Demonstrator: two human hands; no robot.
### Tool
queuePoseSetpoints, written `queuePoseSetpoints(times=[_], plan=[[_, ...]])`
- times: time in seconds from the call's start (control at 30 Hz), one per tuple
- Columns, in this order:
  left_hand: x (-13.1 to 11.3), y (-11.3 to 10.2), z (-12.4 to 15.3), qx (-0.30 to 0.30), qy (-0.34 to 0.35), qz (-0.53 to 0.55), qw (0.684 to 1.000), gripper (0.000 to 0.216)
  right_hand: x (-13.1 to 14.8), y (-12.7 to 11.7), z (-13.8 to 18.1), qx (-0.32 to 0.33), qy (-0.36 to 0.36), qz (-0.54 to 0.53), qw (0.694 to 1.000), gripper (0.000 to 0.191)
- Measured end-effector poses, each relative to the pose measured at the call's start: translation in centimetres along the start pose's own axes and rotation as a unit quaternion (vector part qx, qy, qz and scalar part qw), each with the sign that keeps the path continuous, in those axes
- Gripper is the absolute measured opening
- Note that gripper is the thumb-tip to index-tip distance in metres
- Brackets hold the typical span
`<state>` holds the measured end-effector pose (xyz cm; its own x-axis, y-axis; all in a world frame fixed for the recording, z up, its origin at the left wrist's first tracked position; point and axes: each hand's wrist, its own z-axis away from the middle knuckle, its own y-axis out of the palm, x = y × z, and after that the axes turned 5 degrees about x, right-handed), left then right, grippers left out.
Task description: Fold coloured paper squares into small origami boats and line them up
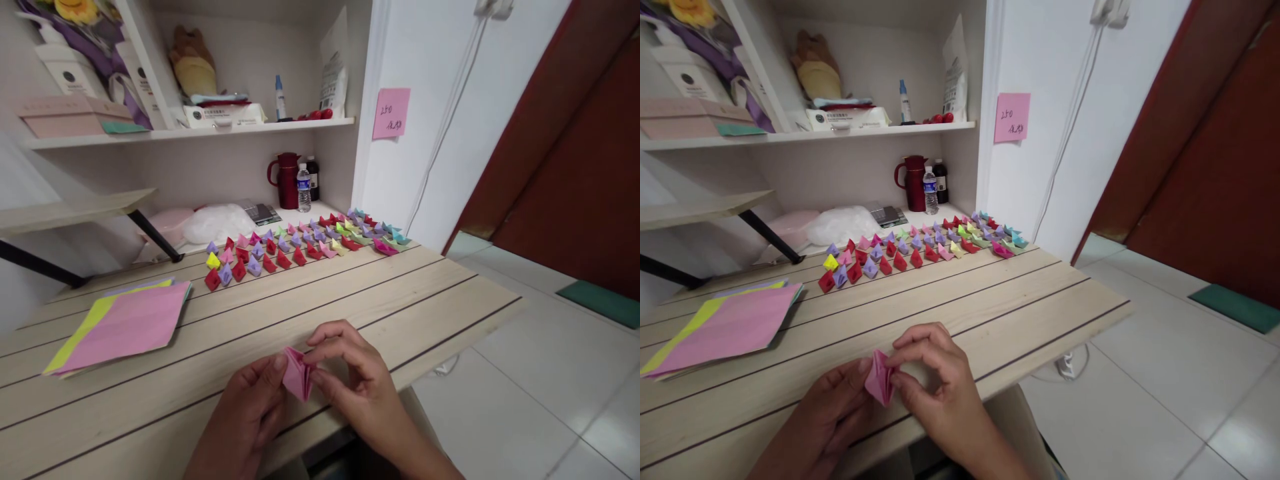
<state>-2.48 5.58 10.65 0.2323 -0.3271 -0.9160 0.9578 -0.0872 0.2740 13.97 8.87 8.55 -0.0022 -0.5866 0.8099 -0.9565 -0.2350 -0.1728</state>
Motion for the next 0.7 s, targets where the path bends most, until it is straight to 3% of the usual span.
queuePoseSetpoints(times=[0.33, 0.7], plan=[[0.19, 0.02, -0.09, -0.002, -0.013, -0.039, 0.999, 0.046, 0.30, 0.05, -0.12, 0.021, 0.011, 0.002, 1.000, 0.023], [0.63, 0.02, -0.20, -0.028, 0.007, -0.054, 0.998, 0.050, 0.11, 0.24, 0.02, 0.014, -0.005, 0.038, 0.999, 0.014]])
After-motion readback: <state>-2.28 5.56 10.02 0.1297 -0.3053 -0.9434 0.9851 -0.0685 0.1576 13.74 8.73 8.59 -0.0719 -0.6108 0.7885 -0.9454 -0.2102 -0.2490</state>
